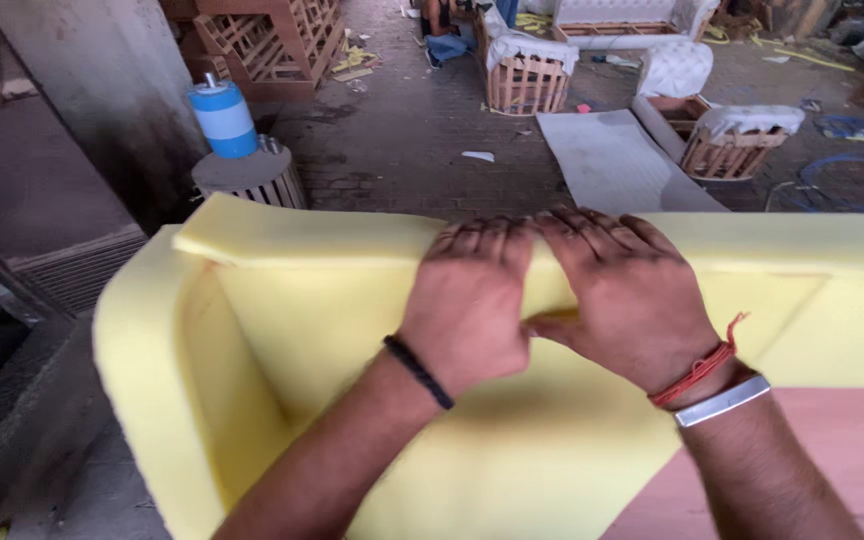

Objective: The person fits a long yellow foam strip along the top edge of a wooden furniture frame, pressing it into place. They measure the foam with a tape measure and steel ruler, cut a foam piece with a hand saw, press the foam onto the frame edge, and dip a small foam piece into a container of adhesive.

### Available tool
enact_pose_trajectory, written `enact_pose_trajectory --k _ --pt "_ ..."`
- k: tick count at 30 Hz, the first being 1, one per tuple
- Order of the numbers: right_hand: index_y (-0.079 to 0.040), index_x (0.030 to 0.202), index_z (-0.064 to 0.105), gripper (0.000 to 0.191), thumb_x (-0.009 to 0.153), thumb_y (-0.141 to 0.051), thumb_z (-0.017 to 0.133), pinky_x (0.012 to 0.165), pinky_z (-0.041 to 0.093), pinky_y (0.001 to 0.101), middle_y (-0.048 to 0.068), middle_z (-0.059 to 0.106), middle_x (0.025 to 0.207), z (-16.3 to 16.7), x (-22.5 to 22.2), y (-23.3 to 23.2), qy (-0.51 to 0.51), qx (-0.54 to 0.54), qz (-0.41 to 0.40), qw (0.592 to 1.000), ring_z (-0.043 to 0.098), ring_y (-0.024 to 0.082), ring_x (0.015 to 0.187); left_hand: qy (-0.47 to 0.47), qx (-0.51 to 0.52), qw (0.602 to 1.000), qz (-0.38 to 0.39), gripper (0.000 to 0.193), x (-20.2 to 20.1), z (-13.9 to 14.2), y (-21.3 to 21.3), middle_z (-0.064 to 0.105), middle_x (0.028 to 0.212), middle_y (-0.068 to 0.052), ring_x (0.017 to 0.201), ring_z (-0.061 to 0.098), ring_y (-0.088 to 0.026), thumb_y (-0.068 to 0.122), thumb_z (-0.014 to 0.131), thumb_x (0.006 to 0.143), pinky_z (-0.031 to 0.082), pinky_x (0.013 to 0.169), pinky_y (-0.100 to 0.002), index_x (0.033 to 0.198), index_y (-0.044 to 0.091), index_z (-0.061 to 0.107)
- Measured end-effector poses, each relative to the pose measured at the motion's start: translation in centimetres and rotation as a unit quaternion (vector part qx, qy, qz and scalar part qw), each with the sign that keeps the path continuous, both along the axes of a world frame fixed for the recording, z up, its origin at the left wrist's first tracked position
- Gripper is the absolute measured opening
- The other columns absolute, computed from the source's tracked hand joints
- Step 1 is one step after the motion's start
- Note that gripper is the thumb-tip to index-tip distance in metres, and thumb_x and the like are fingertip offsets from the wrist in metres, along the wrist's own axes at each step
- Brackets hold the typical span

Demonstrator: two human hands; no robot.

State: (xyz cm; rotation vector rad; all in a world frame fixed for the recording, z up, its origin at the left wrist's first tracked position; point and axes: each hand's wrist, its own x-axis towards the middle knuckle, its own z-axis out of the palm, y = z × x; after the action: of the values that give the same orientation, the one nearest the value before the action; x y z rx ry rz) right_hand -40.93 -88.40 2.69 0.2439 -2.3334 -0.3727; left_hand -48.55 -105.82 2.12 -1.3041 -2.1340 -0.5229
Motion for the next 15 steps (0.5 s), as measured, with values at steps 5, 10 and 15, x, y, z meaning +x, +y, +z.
enact_pose_trajectory --k 5,10,15 --pt "-0.005 0.132 0.065 0.096 0.058 -0.064 0.082 0.1 0.049 0.0425 0.013 0.071 0.127 0.7 2.6 4.2 -0.007 -0.035 -0.013 0.999 0.067 0.029 0.115 0.054 0.024 0.998 0.026 0.075 -0.1 -0.7 -0.3 0.068 0.122 -0.027 0.113 0.066 -0.038 0.016 0.07 0.061 0.045 0.109 -0.048 0.13 -0.01 0.059" --pt "-0.005 0.125 0.067 0.088 0.061 -0.062 0.083 0.099 0.05 0.0435 0.014 0.072 0.125 -0.8 3.0 5.4 -0.02 -0.041 -0.06 0.997 0.068 0.03 0.11 0.049 -0.006 0.999 -0.005 0.079 1.7 1.1 2.9 0.065 0.123 -0.033 0.117 0.062 -0.042 0.026 0.074 0.061 0.044 0.106 -0.048 0.126 -0.014 0.057" --pt "-0.003 0.128 0.068 0.087 0.061 -0.058 0.081 0.1 0.051 0.0428 0.015 0.073 0.121 -0.3 4.0 5.5 0.002 -0.054 -0.013 0.998 0.07 0.03 0.111 0.038 0.014 0.999 -0.029 0.081 3.4 -0.4 6.2 0.063 0.13 -0.033 0.123 0.061 -0.039 0.02 0.071 0.06 0.042 0.112 -0.048 0.132 -0.013 0.056"
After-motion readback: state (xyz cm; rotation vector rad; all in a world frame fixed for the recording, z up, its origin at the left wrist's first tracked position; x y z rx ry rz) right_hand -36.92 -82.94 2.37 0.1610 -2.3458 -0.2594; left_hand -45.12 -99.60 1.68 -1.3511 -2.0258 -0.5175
